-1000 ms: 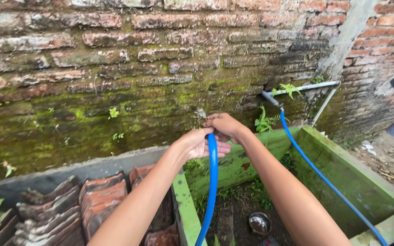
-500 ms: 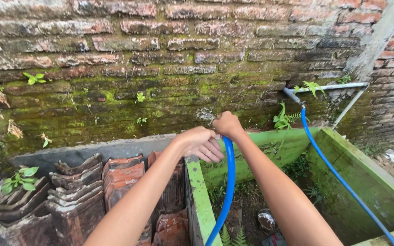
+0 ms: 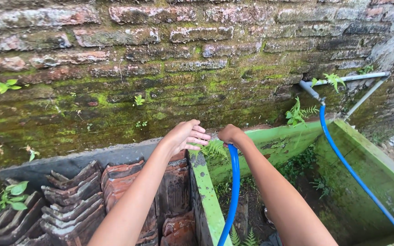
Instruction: Cleaning a garden area using a water hose.
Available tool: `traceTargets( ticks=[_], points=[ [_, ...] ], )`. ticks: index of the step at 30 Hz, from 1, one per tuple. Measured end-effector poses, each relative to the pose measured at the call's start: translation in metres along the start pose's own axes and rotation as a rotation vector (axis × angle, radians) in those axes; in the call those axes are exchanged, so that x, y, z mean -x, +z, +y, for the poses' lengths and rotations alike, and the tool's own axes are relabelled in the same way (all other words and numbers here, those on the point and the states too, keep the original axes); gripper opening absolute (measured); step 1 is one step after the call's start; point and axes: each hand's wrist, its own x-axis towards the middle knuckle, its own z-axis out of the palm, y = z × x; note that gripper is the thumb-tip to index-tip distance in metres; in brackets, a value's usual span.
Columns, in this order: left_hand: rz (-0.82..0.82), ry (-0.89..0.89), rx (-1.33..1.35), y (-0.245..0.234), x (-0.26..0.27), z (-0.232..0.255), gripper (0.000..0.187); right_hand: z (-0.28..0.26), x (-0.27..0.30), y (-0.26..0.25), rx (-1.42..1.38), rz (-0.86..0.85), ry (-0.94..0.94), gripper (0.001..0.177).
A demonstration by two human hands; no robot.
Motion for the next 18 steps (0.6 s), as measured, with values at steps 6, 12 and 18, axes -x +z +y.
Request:
traceTargets(
  ticks=[6,12,18],
  points=[
    [-0.102,-0.111,-0.111,-0.008,-0.032,0.0,0.069,-0.011,-0.013,0.013,0.028,-0.063,0.001,0.028],
    [-0.099,-0.112,-0.15,-0.022,-0.062,0.005,0.079,-0.016,-0.017,0.009,-0.027,-0.166,0.065,0.026],
    [-0.039,-0.109,-0.184,-0.034,-0.062,0.016,0.079,-0.018,-0.028,0.012,-0.002,-0.19,0.11,0.028]
  ],
)
